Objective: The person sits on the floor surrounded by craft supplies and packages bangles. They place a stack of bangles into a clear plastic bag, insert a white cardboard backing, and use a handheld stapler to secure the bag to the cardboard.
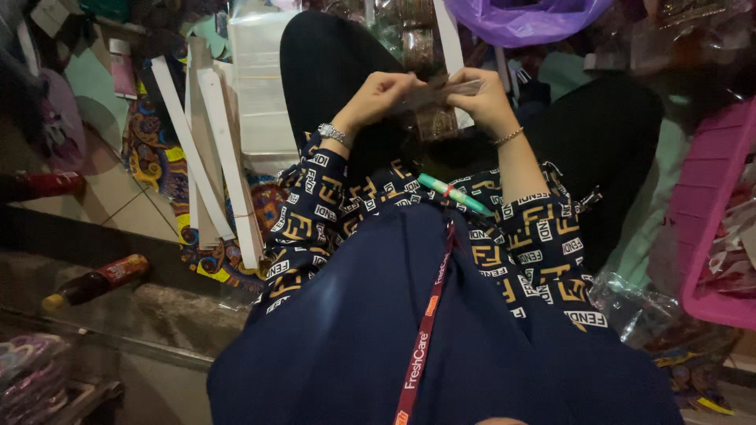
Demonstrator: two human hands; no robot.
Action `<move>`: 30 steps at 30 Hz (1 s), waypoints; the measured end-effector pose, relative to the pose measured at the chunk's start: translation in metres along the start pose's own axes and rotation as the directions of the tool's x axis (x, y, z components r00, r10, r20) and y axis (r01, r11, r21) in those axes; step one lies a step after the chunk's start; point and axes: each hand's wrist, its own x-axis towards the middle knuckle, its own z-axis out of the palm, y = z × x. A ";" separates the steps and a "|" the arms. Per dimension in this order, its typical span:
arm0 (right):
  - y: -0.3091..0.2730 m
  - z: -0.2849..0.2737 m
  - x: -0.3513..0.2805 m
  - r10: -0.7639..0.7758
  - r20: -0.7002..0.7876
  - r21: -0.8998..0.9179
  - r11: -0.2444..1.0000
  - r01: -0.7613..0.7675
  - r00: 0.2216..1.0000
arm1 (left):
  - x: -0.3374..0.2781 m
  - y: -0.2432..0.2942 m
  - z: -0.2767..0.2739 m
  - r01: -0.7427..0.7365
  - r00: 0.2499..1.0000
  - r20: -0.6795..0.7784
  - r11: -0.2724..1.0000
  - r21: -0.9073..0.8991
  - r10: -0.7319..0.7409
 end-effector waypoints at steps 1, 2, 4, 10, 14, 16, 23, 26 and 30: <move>0.004 0.000 0.001 0.002 0.001 0.000 1.000 -0.002 1.000 | -0.001 -0.002 0.001 0.002 1.000 -0.001 1.000 -0.002 -0.002; 0.007 0.000 0.002 0.039 -0.027 0.033 0.999 -0.038 0.999 | 0.000 -0.004 0.000 -0.040 0.999 0.009 0.999 0.009 0.040; 0.011 -0.001 0.004 0.078 -0.053 0.067 0.995 -0.074 0.996 | -0.002 -0.002 0.001 -0.081 0.997 0.018 0.997 0.019 0.080; -0.001 0.003 0.002 0.043 -0.129 -0.021 0.999 -0.046 0.991 | -0.001 0.012 0.006 -0.243 0.970 0.011 0.965 0.102 0.243; -0.015 0.000 0.001 0.064 -0.104 -0.142 0.987 -0.079 0.993 | 0.000 0.013 0.007 -0.172 0.982 -0.074 0.985 0.010 0.172; -0.017 -0.003 0.001 0.090 -0.056 -0.146 0.984 -0.097 0.994 | 0.000 0.007 0.006 -0.162 0.983 -0.096 0.987 -0.018 0.159; -0.033 -0.011 -0.005 -0.063 0.064 -0.155 0.985 0.072 0.996 | -0.002 0.020 0.008 -0.206 0.975 -0.094 0.978 -0.040 0.201; -0.025 -0.012 -0.004 -0.118 0.068 -0.130 0.983 0.126 0.991 | -0.003 0.023 0.009 -0.191 0.979 -0.079 0.981 -0.033 0.188; -0.004 -0.012 0.000 -0.146 0.085 -0.017 0.989 0.148 0.986 | -0.001 0.008 0.007 -0.275 0.958 -0.046 0.954 0.122 0.282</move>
